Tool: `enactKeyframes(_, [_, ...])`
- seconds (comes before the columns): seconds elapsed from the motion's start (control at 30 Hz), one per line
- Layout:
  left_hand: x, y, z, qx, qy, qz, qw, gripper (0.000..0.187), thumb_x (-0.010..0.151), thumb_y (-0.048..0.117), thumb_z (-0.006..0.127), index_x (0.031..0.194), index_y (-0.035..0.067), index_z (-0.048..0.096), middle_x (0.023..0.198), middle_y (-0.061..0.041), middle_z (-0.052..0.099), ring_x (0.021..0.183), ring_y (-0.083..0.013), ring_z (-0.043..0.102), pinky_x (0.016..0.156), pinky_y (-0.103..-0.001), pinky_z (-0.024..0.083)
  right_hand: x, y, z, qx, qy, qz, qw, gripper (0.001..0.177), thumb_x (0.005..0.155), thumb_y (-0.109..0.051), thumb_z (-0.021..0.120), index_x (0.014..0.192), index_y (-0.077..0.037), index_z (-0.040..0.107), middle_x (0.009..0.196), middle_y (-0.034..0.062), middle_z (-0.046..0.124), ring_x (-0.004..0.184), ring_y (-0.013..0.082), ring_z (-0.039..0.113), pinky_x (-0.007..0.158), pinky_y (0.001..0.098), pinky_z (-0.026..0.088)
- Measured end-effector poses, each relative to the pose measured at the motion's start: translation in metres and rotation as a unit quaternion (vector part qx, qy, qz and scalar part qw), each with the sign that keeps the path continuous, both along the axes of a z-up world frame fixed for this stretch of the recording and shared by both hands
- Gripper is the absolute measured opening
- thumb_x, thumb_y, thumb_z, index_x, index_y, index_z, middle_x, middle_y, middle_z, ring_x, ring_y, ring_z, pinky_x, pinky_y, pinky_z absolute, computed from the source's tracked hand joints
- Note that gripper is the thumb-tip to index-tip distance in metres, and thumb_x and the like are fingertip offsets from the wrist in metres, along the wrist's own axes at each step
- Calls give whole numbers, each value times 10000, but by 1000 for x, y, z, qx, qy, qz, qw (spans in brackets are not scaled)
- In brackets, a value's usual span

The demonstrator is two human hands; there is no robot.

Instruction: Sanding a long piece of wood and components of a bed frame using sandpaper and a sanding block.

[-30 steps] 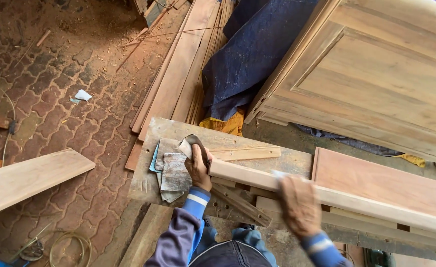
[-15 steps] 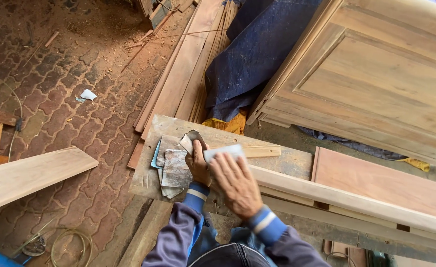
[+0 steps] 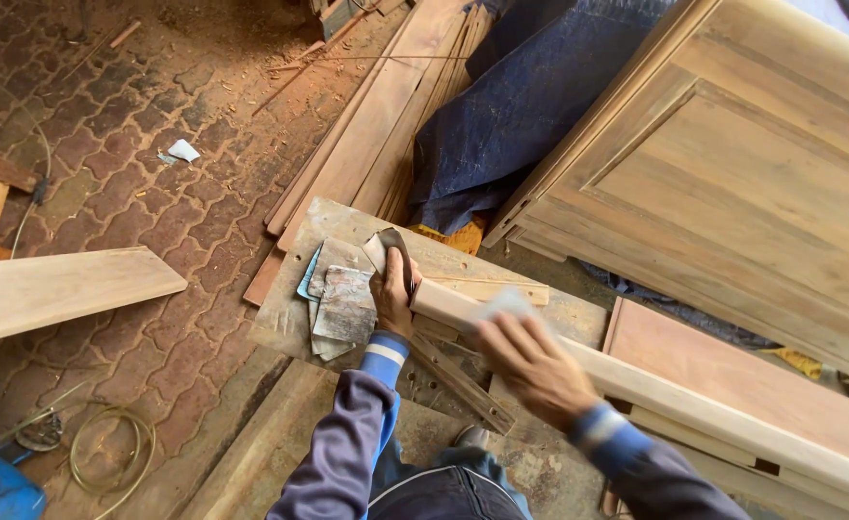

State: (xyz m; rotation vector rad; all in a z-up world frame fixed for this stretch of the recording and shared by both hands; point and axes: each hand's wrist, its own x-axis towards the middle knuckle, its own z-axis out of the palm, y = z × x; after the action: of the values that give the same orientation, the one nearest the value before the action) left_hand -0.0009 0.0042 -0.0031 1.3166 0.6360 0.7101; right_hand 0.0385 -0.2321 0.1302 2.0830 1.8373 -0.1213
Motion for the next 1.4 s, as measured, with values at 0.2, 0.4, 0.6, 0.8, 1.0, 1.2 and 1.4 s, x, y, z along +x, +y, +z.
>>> enactKeyframes(0.2, [-1, 7, -31, 334, -30, 27, 942, 596, 1144, 442, 443, 1225, -134, 571, 855, -83, 648, 755, -209, 620, 731, -365, 511, -17, 55, 8, 44, -72, 85, 993, 615, 907, -305, 539, 1493, -120, 514, 1695, 98, 224, 1503, 331, 267, 1216, 469, 245])
enactKeyframes(0.4, [1, 1, 1, -91, -40, 35, 994, 529, 1072, 410, 492, 855, -35, 679, 705, -92, 668, 660, -224, 628, 682, -387, 501, 4, -121, -36, -49, -117, 72, 989, 657, 853, -272, 596, 1488, -154, 473, 1688, 93, 237, 1511, 334, 252, 1184, 476, 284])
enactKeyframes(0.6, [7, 4, -23, -82, -18, 51, 995, 474, 1054, 373, 558, 876, -46, 690, 732, -120, 649, 665, -240, 600, 655, -413, 499, -6, -7, 14, 33, -181, 126, 975, 605, 917, -279, 559, 1504, -139, 516, 1660, 73, 300, 1403, 283, 384, 1126, 402, 371])
enactKeyframes(0.8, [-2, 8, -19, 196, 77, 4, 978, 456, 1000, 412, 561, 1044, -40, 605, 820, -139, 664, 686, -228, 617, 637, -399, 513, -13, 31, 18, 189, -32, 85, 978, 623, 883, -330, 590, 1480, -152, 567, 1629, 102, 328, 1446, 294, 380, 1195, 468, 333])
enactKeyframes(1.0, [-13, 30, -39, -2, 130, 29, 991, 556, 1103, 492, 515, 1098, -53, 622, 951, -118, 630, 838, -302, 602, 722, -476, 476, -12, -240, -46, 103, -74, -133, 983, 632, 875, -111, 617, 1482, -249, 504, 1598, 136, 326, 1405, 367, 349, 1194, 545, 276])
enactKeyframes(1.2, [-44, -26, 106, 521, 161, -26, 838, 512, 1097, 325, 500, 1476, -12, 575, 1310, -265, 587, 1210, -400, 534, 1045, -521, 438, -41, -291, -46, 382, 13, -371, 846, 594, 963, -151, 530, 1536, -76, 391, 1602, 172, 382, 1513, 333, 328, 1282, 519, 180])
enactKeyframes(1.4, [-51, -81, 130, 660, 110, -232, 706, 665, 846, 222, 707, 1439, -8, 514, 1525, -217, 473, 1473, -383, 377, 1224, -561, 255, -36, -150, -9, 458, 45, -346, 817, 553, 1012, -244, 528, 1526, -68, 424, 1588, 183, 398, 1508, 334, 338, 1270, 484, 197])
